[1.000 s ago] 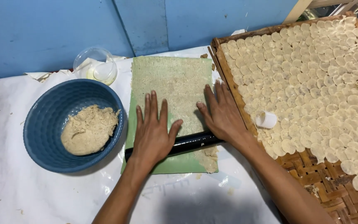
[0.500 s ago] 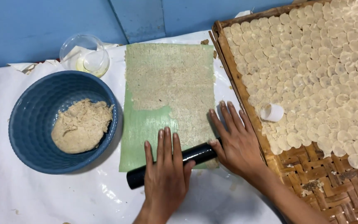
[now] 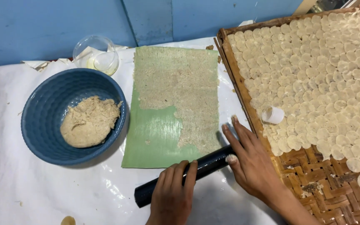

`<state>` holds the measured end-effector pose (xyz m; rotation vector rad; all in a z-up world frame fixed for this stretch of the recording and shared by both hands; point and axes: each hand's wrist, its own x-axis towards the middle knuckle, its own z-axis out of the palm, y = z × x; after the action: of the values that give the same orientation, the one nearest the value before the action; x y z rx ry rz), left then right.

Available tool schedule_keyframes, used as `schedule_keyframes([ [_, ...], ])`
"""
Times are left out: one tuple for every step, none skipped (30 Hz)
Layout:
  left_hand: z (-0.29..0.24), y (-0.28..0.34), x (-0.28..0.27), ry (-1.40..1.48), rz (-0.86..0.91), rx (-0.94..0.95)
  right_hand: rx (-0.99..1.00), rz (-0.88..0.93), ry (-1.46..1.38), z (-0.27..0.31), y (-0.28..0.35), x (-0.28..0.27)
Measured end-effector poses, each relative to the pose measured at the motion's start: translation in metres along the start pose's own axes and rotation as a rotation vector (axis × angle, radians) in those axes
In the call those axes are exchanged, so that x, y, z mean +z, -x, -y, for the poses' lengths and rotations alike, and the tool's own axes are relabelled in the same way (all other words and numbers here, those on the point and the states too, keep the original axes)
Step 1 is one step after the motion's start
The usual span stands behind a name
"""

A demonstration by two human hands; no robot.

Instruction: Using a cylindrical roller to flatten small pieces of dough into thin discs on a mat for snack production.

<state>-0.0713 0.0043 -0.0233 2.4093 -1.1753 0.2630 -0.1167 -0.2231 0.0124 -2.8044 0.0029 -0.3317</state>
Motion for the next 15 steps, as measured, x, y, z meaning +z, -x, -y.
schedule_keyframes([
  [0.001, -0.005, -0.005, -0.001, -0.001, 0.004, 0.002, -0.003, 0.001, -0.001, -0.008, -0.002],
  [0.001, -0.010, -0.009, 0.020, -0.022, -0.033, 0.008, -0.030, 0.012, -0.002, -0.017, -0.003],
  [0.002, -0.016, -0.014, 0.038, -0.042, -0.071, 0.014, -0.057, 0.021, -0.002, -0.025, -0.004],
  [0.003, -0.022, -0.021, 0.036, -0.041, -0.068, 0.016, -0.060, 0.019, 0.001, -0.039, -0.005],
  [0.004, -0.028, -0.027, 0.021, -0.077, -0.077, 0.019, -0.039, 0.005, 0.003, -0.052, -0.005],
  [0.004, -0.034, -0.034, 0.006, -0.113, -0.086, 0.023, -0.017, -0.009, 0.005, -0.066, -0.006],
  [0.006, -0.033, -0.030, 0.006, -0.110, -0.082, 0.028, -0.019, -0.010, 0.009, -0.076, 0.001],
  [0.008, -0.032, -0.026, 0.012, -0.088, -0.108, -0.020, -0.023, -0.023, 0.013, -0.087, 0.007],
  [0.010, -0.031, -0.021, 0.015, -0.065, -0.138, -0.072, -0.027, -0.039, 0.018, -0.098, 0.014],
  [0.010, -0.028, -0.015, 0.012, -0.063, -0.137, -0.070, -0.028, -0.042, 0.027, -0.103, 0.018],
  [0.010, -0.025, -0.009, 0.018, -0.053, -0.161, -0.112, 0.028, -0.076, 0.035, -0.107, 0.023],
  [0.011, -0.022, -0.003, 0.023, -0.043, -0.186, -0.154, 0.084, -0.110, 0.044, -0.112, 0.027],
  [0.008, -0.020, -0.004, 0.022, -0.036, -0.186, -0.150, 0.085, -0.116, 0.045, -0.111, 0.034],
  [0.005, -0.018, -0.006, 0.046, -0.035, -0.213, -0.177, 0.110, -0.122, 0.045, -0.110, 0.042],
  [0.002, -0.017, -0.006, 0.073, -0.033, -0.241, -0.203, 0.137, -0.126, 0.045, -0.108, 0.049],
])
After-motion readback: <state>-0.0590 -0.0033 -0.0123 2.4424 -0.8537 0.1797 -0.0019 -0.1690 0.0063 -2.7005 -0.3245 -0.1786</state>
